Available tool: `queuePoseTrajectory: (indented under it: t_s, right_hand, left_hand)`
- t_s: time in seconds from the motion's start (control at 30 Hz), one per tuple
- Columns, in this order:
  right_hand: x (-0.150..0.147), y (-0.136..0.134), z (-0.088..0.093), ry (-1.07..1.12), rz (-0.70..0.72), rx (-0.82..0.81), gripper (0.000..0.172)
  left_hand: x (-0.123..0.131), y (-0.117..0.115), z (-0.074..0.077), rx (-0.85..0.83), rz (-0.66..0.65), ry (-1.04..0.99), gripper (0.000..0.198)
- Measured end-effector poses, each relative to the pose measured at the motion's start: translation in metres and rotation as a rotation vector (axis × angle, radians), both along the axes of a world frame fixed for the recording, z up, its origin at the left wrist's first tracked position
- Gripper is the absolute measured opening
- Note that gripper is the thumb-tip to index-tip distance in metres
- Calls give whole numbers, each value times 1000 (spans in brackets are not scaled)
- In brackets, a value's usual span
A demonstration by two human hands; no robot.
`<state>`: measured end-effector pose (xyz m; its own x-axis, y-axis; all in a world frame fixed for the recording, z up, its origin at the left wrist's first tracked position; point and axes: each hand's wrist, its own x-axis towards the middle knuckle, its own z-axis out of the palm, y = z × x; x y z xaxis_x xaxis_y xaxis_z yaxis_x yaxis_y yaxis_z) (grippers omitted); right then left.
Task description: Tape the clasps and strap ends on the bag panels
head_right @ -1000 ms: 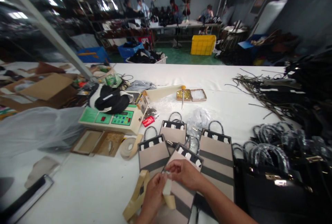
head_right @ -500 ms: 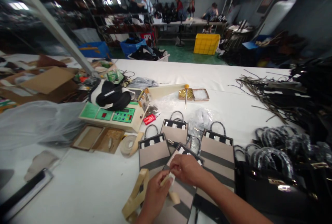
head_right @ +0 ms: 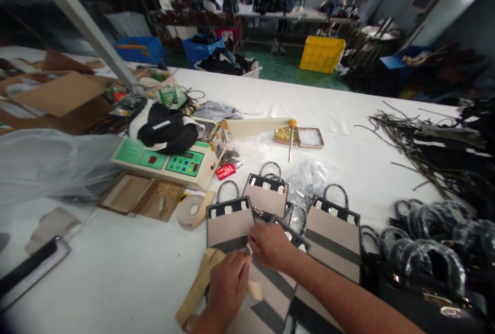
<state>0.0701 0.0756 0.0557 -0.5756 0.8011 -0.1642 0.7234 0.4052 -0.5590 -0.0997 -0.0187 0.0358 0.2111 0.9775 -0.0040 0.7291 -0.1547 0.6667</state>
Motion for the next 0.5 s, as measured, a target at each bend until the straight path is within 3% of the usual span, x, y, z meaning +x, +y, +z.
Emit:
queuePoseTrajectory:
  t_s: [0.1, 0.17, 0.23, 0.33, 0.5]
  right_hand:
    - [-10, 30, -17, 127, -239, -7, 21]
    - [-16, 61, -25, 235, -448, -84, 23]
    - [-21, 94, -34, 258, -617, -151, 25]
    - [-25, 136, -49, 169, -725, -170, 24]
    - [-32, 159, -77, -23, -774, -91, 17]
  left_hand:
    - [11, -5, -2, -63, -154, -38, 32]
    - [21, -12, -7, -178, -147, -156, 32]
    - [28, -18, -17, -307, -54, -278, 29]
    - [27, -23, -36, -430, 133, -380, 22]
    - [18, -22, -57, -554, 306, -416, 21]
